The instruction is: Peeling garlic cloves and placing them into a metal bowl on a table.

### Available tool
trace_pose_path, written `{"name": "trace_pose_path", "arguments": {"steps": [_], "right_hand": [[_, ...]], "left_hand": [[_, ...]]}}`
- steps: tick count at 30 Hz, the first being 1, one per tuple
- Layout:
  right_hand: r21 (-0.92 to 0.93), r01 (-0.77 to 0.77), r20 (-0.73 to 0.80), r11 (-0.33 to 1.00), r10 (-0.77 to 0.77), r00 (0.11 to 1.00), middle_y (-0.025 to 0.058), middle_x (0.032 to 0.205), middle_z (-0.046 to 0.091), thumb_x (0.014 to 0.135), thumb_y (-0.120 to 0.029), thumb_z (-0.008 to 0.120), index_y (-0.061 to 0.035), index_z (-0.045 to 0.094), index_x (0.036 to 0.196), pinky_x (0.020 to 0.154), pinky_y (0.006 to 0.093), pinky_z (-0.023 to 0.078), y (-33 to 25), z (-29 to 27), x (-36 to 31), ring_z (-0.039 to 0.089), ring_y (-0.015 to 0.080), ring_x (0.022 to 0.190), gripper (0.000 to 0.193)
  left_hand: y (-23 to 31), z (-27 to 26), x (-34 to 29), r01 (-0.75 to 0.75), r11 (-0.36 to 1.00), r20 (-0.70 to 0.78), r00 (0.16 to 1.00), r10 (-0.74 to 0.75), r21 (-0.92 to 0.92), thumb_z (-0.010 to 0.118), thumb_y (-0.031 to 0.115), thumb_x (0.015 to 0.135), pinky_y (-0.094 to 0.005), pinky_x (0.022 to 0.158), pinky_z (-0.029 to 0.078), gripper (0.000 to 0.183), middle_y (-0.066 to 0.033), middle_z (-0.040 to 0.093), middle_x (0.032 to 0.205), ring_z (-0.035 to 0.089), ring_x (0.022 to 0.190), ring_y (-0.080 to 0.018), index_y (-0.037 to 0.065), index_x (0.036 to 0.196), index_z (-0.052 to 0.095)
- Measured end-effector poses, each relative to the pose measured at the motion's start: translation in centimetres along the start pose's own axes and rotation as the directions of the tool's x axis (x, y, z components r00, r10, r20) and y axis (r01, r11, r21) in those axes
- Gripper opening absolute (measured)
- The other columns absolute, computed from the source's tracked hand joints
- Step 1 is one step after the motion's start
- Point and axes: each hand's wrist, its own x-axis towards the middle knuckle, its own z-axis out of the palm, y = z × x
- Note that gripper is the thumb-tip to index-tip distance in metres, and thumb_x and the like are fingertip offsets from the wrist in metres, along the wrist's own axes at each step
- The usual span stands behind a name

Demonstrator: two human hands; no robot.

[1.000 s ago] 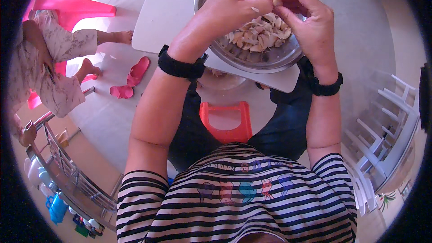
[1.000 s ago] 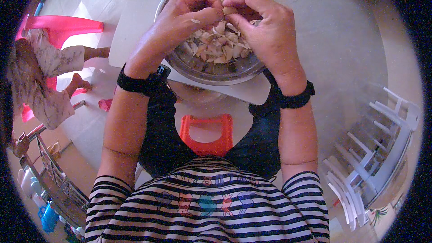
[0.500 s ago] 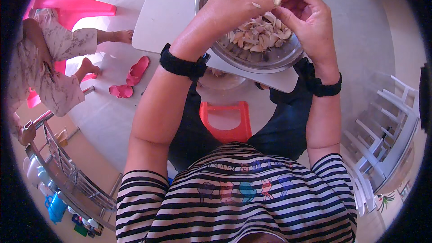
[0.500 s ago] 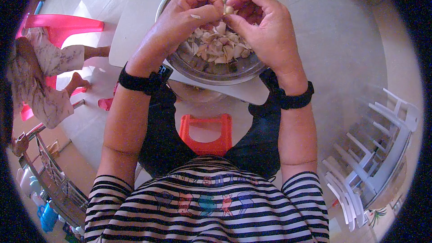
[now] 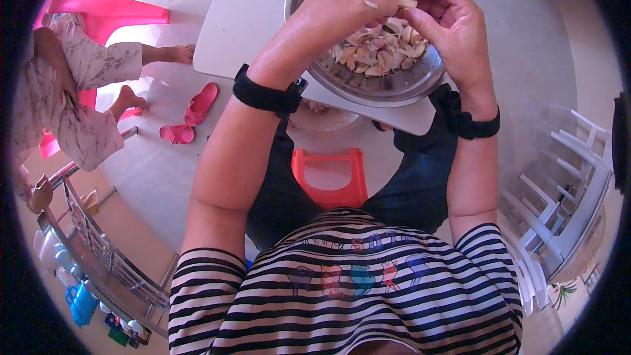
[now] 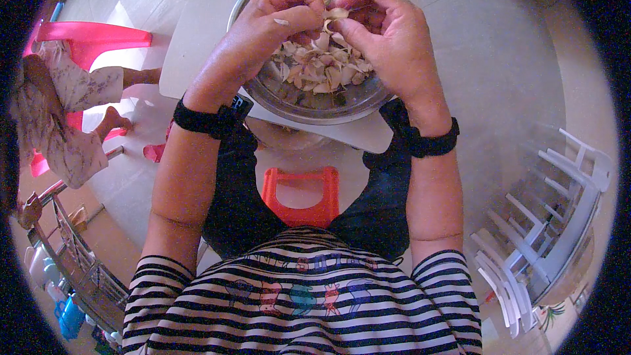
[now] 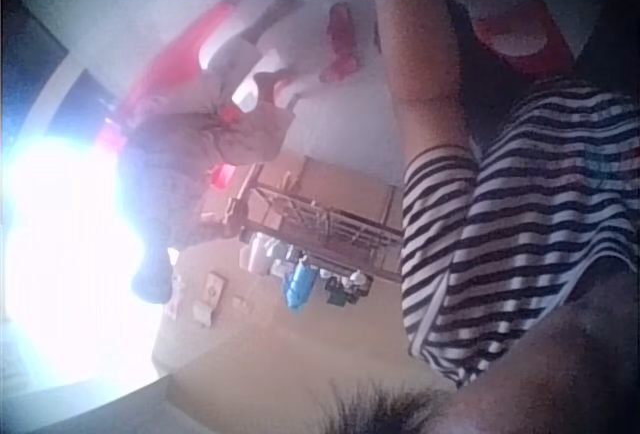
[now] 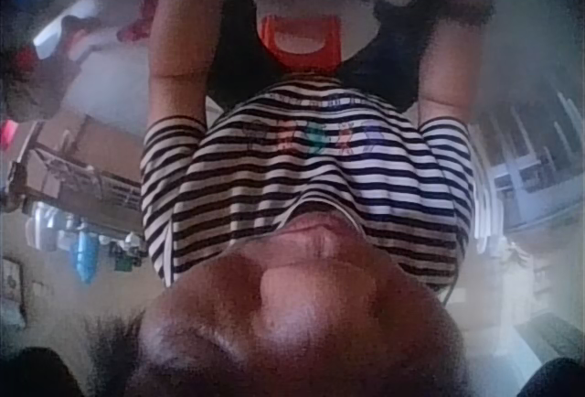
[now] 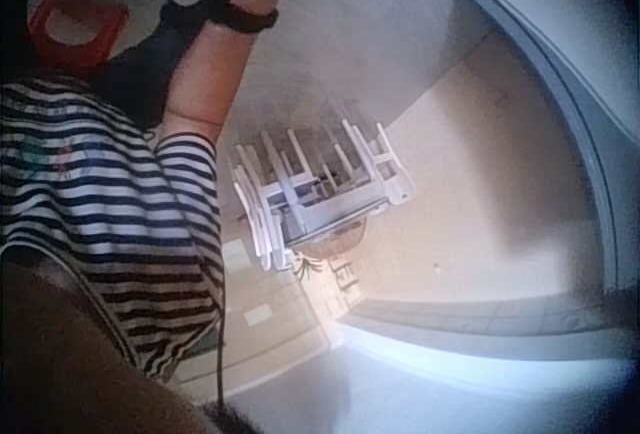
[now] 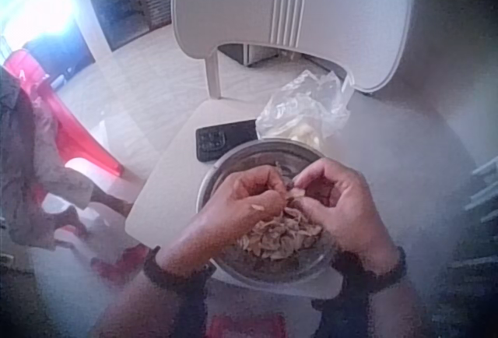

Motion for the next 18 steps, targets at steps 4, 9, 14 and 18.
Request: {"name": "trace_pose_path", "arguments": {"steps": [4,9,14,18], "right_hand": [[0.051,0.017,-0.017,0.999,-0.016,1.000,0.0042,0.091,0.063,0.082,0.003,0.063,-0.0014,0.057,0.097,0.079,0.0240,0.052,-0.1,-0.1,0.1,0.062,0.0098,0.084,0.017],[0.105,0.006,-0.028,0.994,-0.003,1.000,0.0064,0.094,0.064,0.082,0.003,0.062,-0.0009,0.057,0.098,0.080,0.0247,0.053,0.0,-0.7,0.2,0.063,0.0114,0.086,0.017],[0.157,-0.016,-0.055,0.987,0.025,0.998,0.0070,0.095,0.065,0.084,0.002,0.062,-0.0005,0.058,0.099,0.080,0.0245,0.053,-0.5,-1.0,0.4,0.064,0.0125,0.085,0.016],[0.125,-0.041,-0.054,0.991,0.048,0.997,0.0067,0.095,0.065,0.085,0.000,0.062,-0.0007,0.058,0.100,0.077,0.0240,0.053,-0.5,-1.3,0.3,0.065,0.0126,0.083,0.016]], "left_hand": [[0.4,0.3,-0.1,0.011,1.000,-0.019,1.000,-0.011,-0.009,0.059,0.015,0.083,-0.0190,0.067,0.041,0.008,0.0039,0.056,0.075,0.051,0.070,-0.0040,0.008,0.079,0.057],[0.1,0.0,0.0,0.001,0.999,-0.021,1.000,-0.002,-0.038,0.058,0.015,0.083,-0.0189,0.068,0.041,0.008,0.0037,0.056,0.075,0.051,0.070,-0.0042,0.008,0.079,0.057],[0.3,-0.3,-0.2,-0.015,0.998,-0.027,0.999,0.017,0.059,0.058,0.017,0.085,-0.0198,0.068,0.042,0.012,0.0024,0.059,0.075,0.052,0.071,-0.0051,0.005,0.080,0.060],[-1.0,-0.2,0.2,-0.032,0.821,-0.104,0.988,0.111,0.571,0.060,0.025,0.087,-0.0238,0.065,0.045,0.024,-0.0005,0.063,0.076,0.055,0.071,-0.0068,0.001,0.087,0.064]]}}
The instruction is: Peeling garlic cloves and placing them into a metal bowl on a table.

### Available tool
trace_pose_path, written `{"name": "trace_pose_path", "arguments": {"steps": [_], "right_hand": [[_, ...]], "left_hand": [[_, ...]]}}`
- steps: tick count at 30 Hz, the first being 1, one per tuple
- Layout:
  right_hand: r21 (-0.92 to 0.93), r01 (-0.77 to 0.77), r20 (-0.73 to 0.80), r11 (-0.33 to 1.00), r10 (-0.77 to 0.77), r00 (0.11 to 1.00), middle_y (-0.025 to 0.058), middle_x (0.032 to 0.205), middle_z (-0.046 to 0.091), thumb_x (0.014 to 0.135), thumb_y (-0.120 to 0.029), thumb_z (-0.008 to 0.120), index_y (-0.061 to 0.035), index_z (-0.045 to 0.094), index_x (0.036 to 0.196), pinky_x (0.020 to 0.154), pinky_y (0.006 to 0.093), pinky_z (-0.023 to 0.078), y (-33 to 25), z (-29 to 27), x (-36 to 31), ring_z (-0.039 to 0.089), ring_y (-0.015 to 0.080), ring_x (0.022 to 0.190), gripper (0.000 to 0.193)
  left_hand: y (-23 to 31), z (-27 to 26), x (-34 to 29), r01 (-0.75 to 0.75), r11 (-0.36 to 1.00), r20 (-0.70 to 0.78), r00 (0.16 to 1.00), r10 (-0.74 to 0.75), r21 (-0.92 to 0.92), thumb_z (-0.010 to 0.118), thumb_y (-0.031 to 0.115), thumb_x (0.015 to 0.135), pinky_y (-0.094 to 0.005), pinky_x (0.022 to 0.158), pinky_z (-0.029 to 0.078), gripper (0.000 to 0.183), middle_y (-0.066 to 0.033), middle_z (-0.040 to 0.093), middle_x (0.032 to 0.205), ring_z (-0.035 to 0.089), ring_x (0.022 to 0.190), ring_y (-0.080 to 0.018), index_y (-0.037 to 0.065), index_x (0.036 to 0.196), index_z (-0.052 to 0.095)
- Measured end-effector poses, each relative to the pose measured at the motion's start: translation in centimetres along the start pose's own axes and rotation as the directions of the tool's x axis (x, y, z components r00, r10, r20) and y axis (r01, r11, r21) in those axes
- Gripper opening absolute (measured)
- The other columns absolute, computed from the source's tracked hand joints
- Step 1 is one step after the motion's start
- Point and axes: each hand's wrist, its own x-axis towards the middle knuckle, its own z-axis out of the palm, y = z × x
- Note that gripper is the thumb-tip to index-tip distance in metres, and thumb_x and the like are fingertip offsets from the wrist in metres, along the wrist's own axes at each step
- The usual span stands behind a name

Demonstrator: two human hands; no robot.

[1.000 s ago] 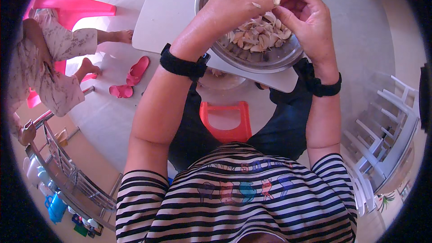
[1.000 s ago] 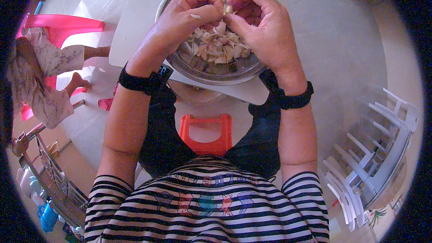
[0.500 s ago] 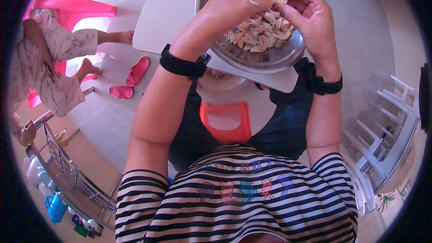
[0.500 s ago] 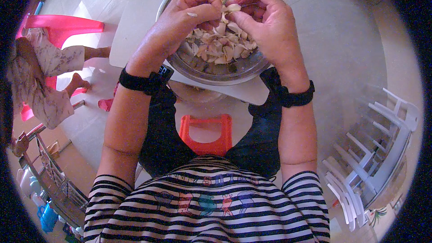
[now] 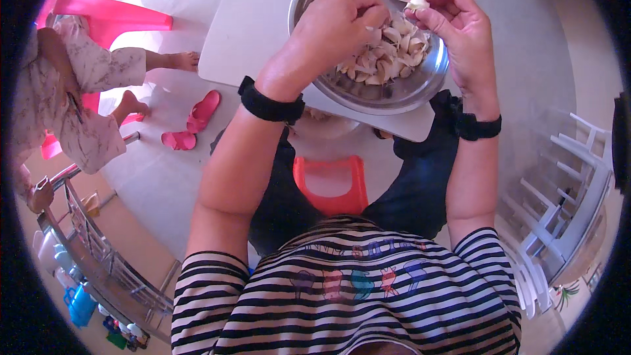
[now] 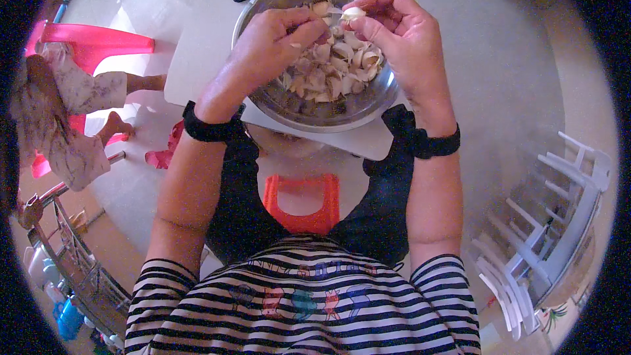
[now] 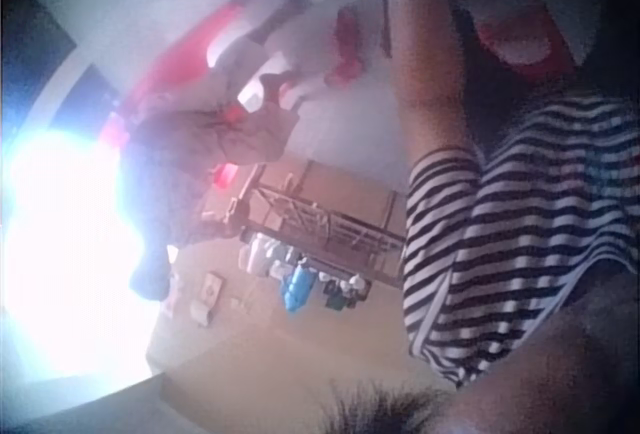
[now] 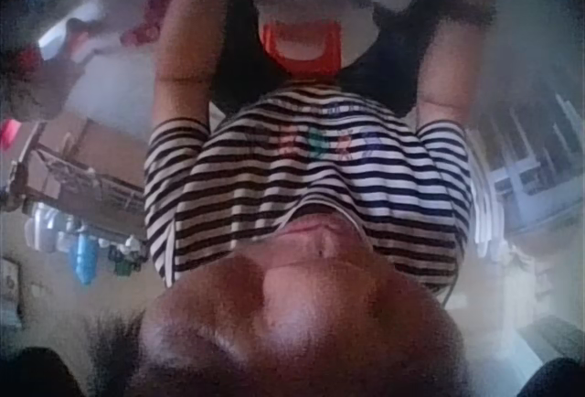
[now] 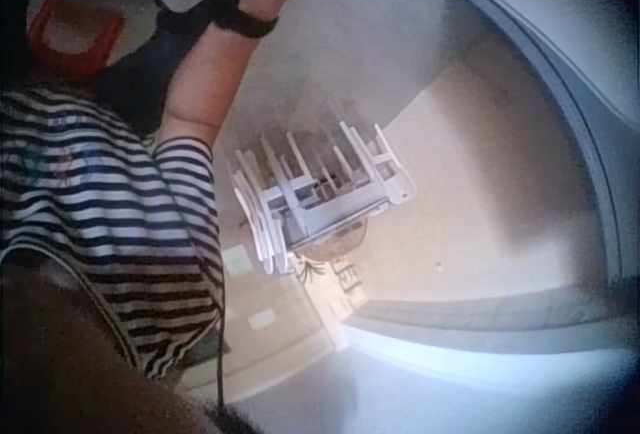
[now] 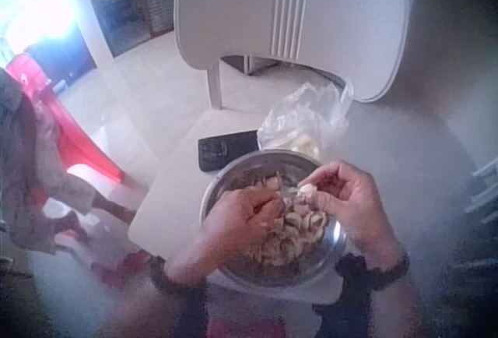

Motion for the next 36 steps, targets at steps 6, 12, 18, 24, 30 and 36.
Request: {"name": "trace_pose_path", "arguments": {"steps": [6,12,18,24,30,36], "right_hand": [[-0.021,-0.033,-0.020,0.999,0.032,0.999,0.0055,0.092,0.066,0.084,-0.001,0.064,-0.0013,0.060,0.100,0.071,0.0222,0.053,-0.2,0.1,0.0,0.065,0.0113,0.081,0.016],[-0.032,-0.018,-0.004,0.999,0.018,1.000,0.0037,0.084,0.066,0.083,-0.004,0.067,-0.0019,0.062,0.097,0.066,0.0201,0.051,0.3,-0.1,0.1,0.064,0.0096,0.078,0.014],[-0.010,-0.015,0.020,1.000,0.015,1.000,0.0043,0.086,0.067,0.083,-0.003,0.067,-0.0012,0.062,0.097,0.067,0.0209,0.052,0.1,0.1,0.0,0.065,0.0099,0.077,0.014],[-0.120,0.027,-0.012,0.992,-0.028,1.000,0.0039,0.084,0.067,0.083,-0.003,0.067,-0.0005,0.063,0.094,0.069,0.0217,0.053,-0.2,0.4,-0.1,0.065,0.0095,0.077,0.012],[-0.154,0.066,-0.053,0.986,-0.075,0.996,0.0026,0.079,0.067,0.082,-0.004,0.069,-0.0017,0.066,0.091,0.066,0.0210,0.052,-0.3,0.7,-0.1,0.064,0.0086,0.073,0.009],[-0.200,0.095,-0.078,0.975,-0.112,0.991,0.0022,0.077,0.068,0.081,-0.004,0.070,-0.0021,0.066,0.090,0.065,0.0206,0.052,-0.3,0.8,-0.1,0.064,0.0079,0.072,0.010]], "left_hand": [[1.9,-0.7,-0.3,-0.078,0.997,-0.159,0.984,0.082,0.026,0.072,0.016,0.079,-0.0247,0.064,0.049,0.021,-0.0027,0.067,0.084,0.060,0.071,-0.0096,0.002,0.093,0.067],[3.2,0.0,-0.4,-0.249,0.945,-0.227,0.953,0.200,-0.212,0.070,0.005,0.078,-0.0262,0.074,0.054,0.016,-0.0037,0.066,0.092,0.064,0.081,-0.0123,0.002,0.094,0.068],[1.9,0.0,-0.2,-0.344,0.933,-0.227,0.922,0.314,-0.105,0.070,0.002,0.077,-0.0266,0.074,0.054,0.016,-0.0043,0.065,0.091,0.065,0.084,-0.0140,0.002,0.093,0.068],[2.3,0.3,-0.2,-0.386,0.923,-0.291,0.884,0.364,-0.016,0.071,0.001,0.075,-0.0254,0.071,0.055,0.015,-0.0044,0.066,0.085,0.065,0.078,-0.0140,0.002,0.090,0.069],[2.2,0.1,-0.1,-0.398,0.917,-0.287,0.880,0.378,-0.010,0.071,0.001,0.075,-0.0251,0.068,0.054,0.015,-0.0040,0.066,0.082,0.065,0.076,-0.0130,0.003,0.089,0.069],[2.4,0.3,-0.2,-0.382,0.923,-0.296,0.887,0.354,-0.040,0.070,0.000,0.075,-0.0251,0.069,0.054,0.014,-0.0038,0.065,0.083,0.064,0.075,-0.0118,0.002,0.089,0.069]]}}
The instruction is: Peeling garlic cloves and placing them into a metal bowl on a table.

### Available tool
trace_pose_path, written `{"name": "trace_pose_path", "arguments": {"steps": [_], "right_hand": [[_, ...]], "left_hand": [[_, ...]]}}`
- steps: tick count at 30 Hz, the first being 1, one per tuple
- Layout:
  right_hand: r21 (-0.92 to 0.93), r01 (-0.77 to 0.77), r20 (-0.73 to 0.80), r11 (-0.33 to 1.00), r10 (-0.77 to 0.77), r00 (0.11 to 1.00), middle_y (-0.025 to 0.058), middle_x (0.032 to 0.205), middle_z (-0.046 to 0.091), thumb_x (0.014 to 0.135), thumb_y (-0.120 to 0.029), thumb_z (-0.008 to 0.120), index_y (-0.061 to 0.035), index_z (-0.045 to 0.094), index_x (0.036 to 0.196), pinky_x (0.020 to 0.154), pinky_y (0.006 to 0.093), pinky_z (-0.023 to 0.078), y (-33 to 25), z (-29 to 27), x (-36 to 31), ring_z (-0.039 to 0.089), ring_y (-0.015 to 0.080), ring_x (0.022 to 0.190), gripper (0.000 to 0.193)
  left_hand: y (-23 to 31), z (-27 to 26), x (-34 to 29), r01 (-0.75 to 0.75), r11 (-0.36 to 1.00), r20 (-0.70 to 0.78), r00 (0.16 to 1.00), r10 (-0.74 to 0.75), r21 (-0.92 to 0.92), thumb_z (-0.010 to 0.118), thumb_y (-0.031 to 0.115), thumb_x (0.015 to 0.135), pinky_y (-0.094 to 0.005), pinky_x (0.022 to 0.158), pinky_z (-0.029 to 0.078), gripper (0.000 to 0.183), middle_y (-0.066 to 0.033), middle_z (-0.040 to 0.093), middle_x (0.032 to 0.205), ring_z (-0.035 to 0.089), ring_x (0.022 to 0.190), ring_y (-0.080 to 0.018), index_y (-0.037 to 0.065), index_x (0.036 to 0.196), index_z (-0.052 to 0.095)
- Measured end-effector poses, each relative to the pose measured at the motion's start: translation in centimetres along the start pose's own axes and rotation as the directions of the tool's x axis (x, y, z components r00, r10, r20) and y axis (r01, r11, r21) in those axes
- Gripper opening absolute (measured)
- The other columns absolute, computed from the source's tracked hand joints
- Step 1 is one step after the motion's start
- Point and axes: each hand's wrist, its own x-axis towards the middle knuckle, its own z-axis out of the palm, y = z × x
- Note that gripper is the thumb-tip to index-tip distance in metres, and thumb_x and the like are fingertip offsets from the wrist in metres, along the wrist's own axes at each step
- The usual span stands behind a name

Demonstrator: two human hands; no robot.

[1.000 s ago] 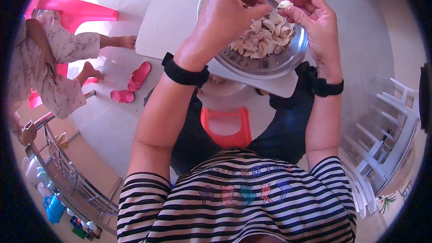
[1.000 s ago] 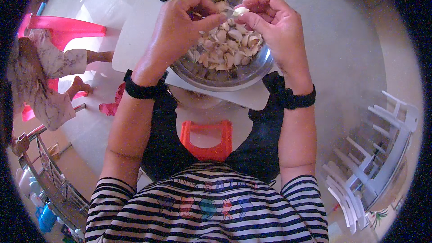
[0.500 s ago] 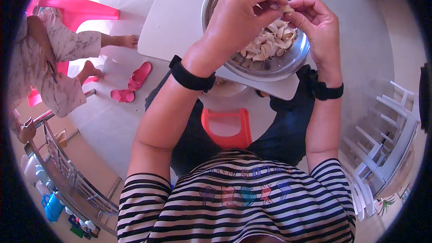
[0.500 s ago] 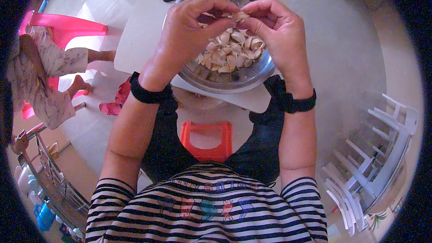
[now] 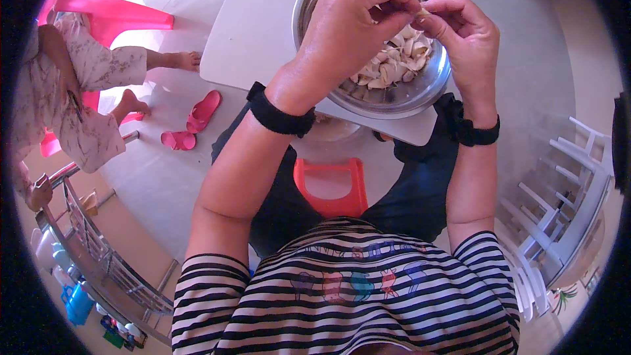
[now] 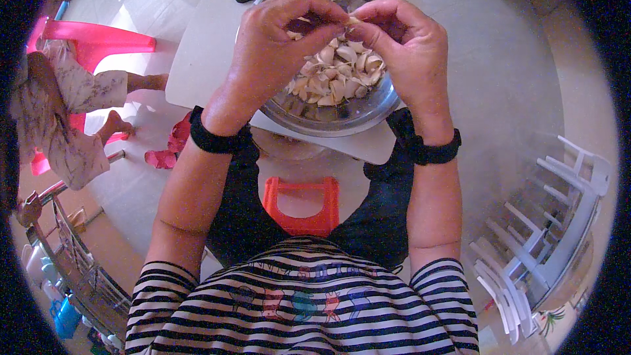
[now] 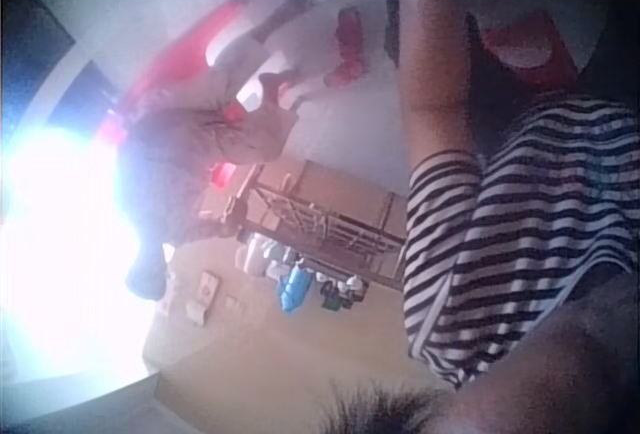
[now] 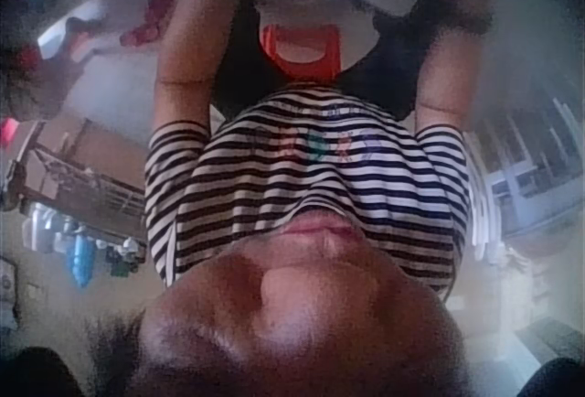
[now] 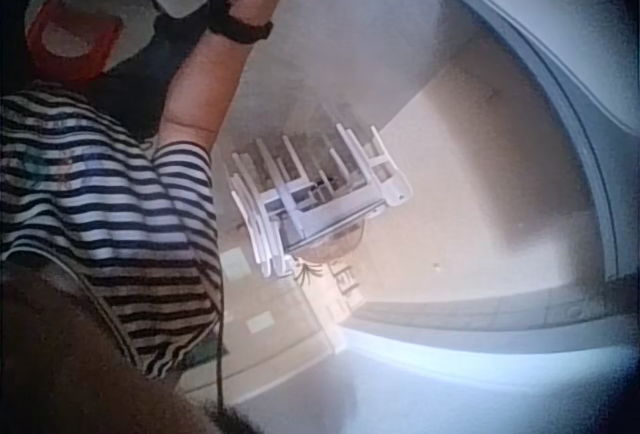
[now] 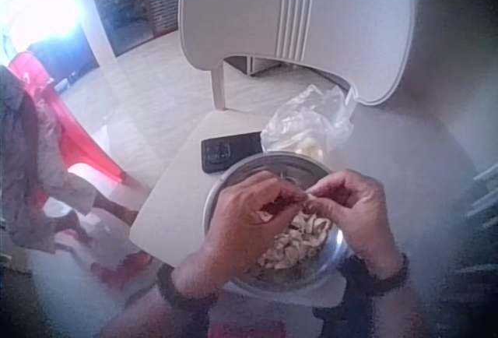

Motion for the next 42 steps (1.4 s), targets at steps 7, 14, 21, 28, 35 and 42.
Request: {"name": "trace_pose_path", "arguments": {"steps": [7,14,21,28,35,42], "right_hand": [[-0.031,0.026,-0.015,0.999,-0.026,1.000,0.0028,0.078,0.068,0.081,-0.002,0.069,-0.0018,0.066,0.090,0.065,0.0205,0.052,-0.12,0.00,-0.09,0.065,0.0082,0.072,0.009],[0.057,-0.007,0.026,0.998,0.005,1.000,0.0040,0.083,0.068,0.083,0.000,0.065,-0.0009,0.065,0.095,0.068,0.0210,0.052,-0.26,-0.11,-0.05,0.065,0.0096,0.076,0.011],[0.091,0.004,0.011,0.996,-0.005,1.000,0.0059,0.088,0.068,0.085,0.002,0.063,-0.0011,0.064,0.094,0.071,0.0229,0.053,-0.22,-0.09,0.03,0.065,0.0105,0.079,0.010],[0.140,0.034,0.000,0.990,-0.034,0.999,0.0086,0.095,0.067,0.086,0.004,0.060,-0.0011,0.060,0.094,0.077,0.0259,0.054,-0.06,-0.19,0.00,0.064,0.0131,0.085,0.010],[0.203,0.036,0.043,0.979,-0.045,0.998,0.0089,0.097,0.067,0.084,0.004,0.063,-0.0010,0.059,0.093,0.082,0.0269,0.052,-0.34,0.10,-0.04,0.063,0.0133,0.088,0.011],[0.153,-0.006,0.036,0.988,0.000,0.999,0.0061,0.095,0.066,0.083,0.001,0.065,-0.0015,0.060,0.097,0.079,0.0246,0.051,-0.52,-0.05,-0.07,0.062,0.0108,0.085,0.015]], "left_hand": [[0.08,-0.08,-0.04,0.017,1.000,0.014,1.000,-0.017,-0.018,0.069,0.000,0.076,-0.0244,0.069,0.053,0.015,-0.0034,0.066,0.084,0.064,0.076,-0.0114,0.003,0.091,0.069],[-0.02,0.12,0.04,0.033,0.999,-0.020,0.999,-0.033,-0.026,0.069,0.004,0.079,-0.0240,0.070,0.053,0.017,-0.0031,0.068,0.087,0.065,0.078,-0.0107,0.004,0.096,0.069],[0.22,-0.19,0.05,0.185,0.975,0.063,0.982,-0.179,-0.126,0.070,0.007,0.080,-0.0219,0.069,0.051,0.014,-0.0034,0.067,0.083,0.063,0.076,-0.0084,0.002,0.093,0.066],[0.29,-0.12,0.13,0.268,0.928,0.062,0.963,-0.261,-0.257,0.070,0.007,0.081,-0.0216,0.068,0.051,0.014,-0.0030,0.067,0.083,0.062,0.074,-0.0075,-0.001,0.092,0.065],[0.53,-0.21,0.05,0.228,0.959,0.029,0.974,-0.227,-0.167,0.069,0.006,0.081,-0.0224,0.068,0.051,0.012,-0.0039,0.067,0.081,0.061,0.071,-0.0078,0.000,0.092,0.065],[0.52,0.18,0.13,0.224,0.965,0.055,0.974,-0.219,-0.137,0.067,0.005,0.083,-0.0240,0.068,0.051,0.010,-0.0034,0.065,0.081,0.060,0.074,-0.0080,0.000,0.091,0.062]]}}
